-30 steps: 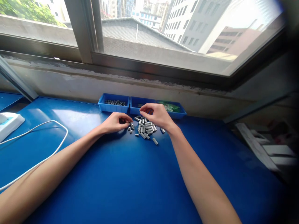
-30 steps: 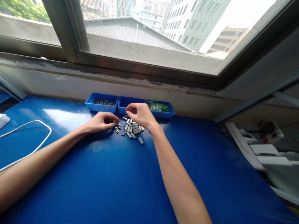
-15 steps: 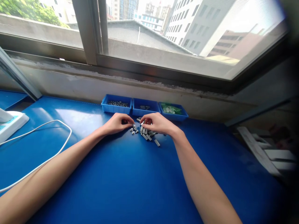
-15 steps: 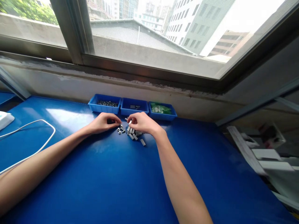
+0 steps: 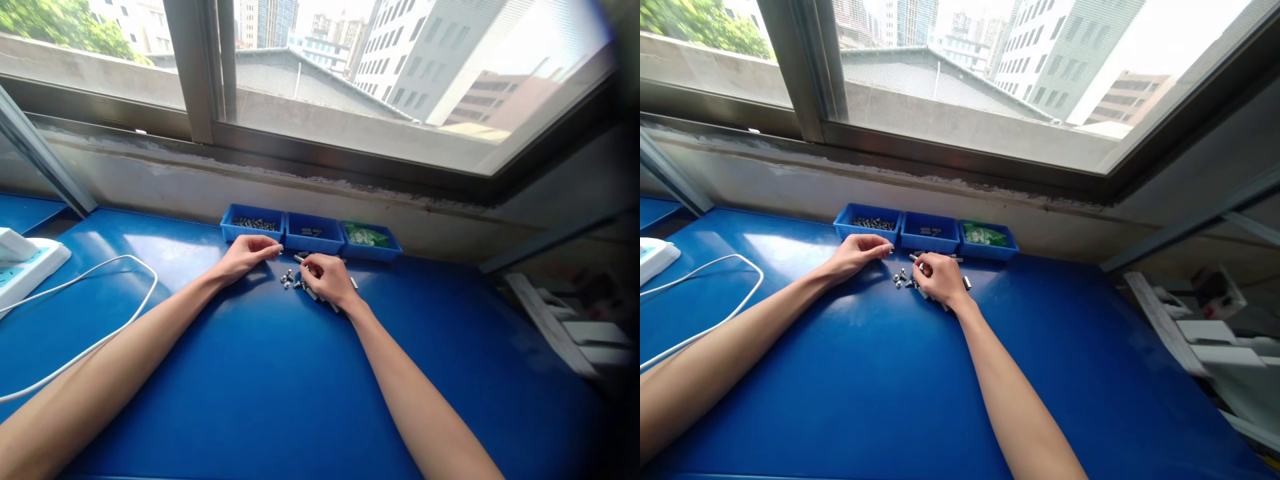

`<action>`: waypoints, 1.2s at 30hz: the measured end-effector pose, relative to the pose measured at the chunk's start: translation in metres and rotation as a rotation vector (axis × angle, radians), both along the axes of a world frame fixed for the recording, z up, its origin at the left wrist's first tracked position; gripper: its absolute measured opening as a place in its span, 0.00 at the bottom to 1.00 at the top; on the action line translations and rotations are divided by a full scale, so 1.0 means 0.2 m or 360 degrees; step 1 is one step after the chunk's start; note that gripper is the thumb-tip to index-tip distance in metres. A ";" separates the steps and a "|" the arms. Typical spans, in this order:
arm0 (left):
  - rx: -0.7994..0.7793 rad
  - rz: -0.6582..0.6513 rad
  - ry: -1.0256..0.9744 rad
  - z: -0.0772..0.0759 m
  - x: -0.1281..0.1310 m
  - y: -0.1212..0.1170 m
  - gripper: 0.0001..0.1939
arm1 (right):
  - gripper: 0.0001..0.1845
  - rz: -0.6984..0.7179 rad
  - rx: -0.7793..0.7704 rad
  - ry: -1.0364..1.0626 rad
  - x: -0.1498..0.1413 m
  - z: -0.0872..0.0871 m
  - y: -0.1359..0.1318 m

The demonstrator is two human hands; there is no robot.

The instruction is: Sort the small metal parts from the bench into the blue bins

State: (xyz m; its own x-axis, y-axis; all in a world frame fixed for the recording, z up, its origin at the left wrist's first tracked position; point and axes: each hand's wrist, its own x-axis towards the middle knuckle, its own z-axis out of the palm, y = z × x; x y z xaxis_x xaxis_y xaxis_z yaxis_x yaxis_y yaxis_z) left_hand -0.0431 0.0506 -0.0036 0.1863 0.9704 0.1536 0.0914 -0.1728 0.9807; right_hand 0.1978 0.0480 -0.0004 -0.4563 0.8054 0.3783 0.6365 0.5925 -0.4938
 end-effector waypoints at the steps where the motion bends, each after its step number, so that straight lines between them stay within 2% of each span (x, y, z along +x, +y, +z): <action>1: 0.0018 0.0005 -0.0005 0.00 0.00 0.00 0.26 | 0.07 -0.0002 0.0001 0.0010 0.00 0.00 0.00; 4: 0.0081 0.0123 -0.0087 0.03 0.02 0.00 0.25 | 0.08 -0.0005 0.0007 0.0023 0.00 0.00 0.01; 8: 0.0217 0.0518 -0.0396 0.06 0.04 0.03 0.25 | 0.08 0.0015 -0.0005 0.0037 0.01 -0.01 0.01; 10: 0.0254 0.0563 -0.0509 0.07 0.04 0.05 0.27 | 0.08 0.0015 -0.0005 0.0050 0.00 -0.01 0.01; 13: 0.0256 0.0435 -0.0442 0.07 0.04 0.04 0.31 | 0.08 0.0002 -0.0008 0.0059 0.00 -0.01 0.01; 17: 0.0288 0.0147 -0.0050 0.06 0.05 -0.01 0.23 | 0.08 -0.0008 -0.0013 0.0052 0.00 -0.01 0.01; 22: 0.0637 -0.0174 0.0563 0.05 0.06 -0.04 0.14 | 0.08 -0.0011 -0.0009 0.0037 0.00 0.00 0.01; 26: 0.0798 -0.0454 0.0744 0.02 0.05 -0.03 0.14 | 0.08 -0.0027 -0.0004 0.0027 -0.01 0.00 0.01; 32: 0.0833 -0.0384 0.0776 0.00 0.04 -0.03 0.12 | 0.08 -0.0026 0.0007 0.0026 -0.01 0.00 0.00; 34: 0.0738 -0.0331 0.0746 0.00 0.05 -0.03 0.12 | 0.08 -0.0031 -0.0002 0.0022 0.00 0.00 0.01; 36: 0.0542 -0.0266 0.0641 0.00 0.04 -0.02 0.13 | 0.09 -0.0032 -0.0014 0.0018 0.00 0.00 0.01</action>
State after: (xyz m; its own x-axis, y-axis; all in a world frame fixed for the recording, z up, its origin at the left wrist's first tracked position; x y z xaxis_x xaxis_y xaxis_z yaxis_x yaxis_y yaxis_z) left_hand -0.0342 0.0460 -0.0040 0.4424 0.8305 0.3384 0.3917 -0.5184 0.7602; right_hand 0.1973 0.0495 -0.0012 -0.4359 0.8175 0.3764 0.6424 0.5755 -0.5060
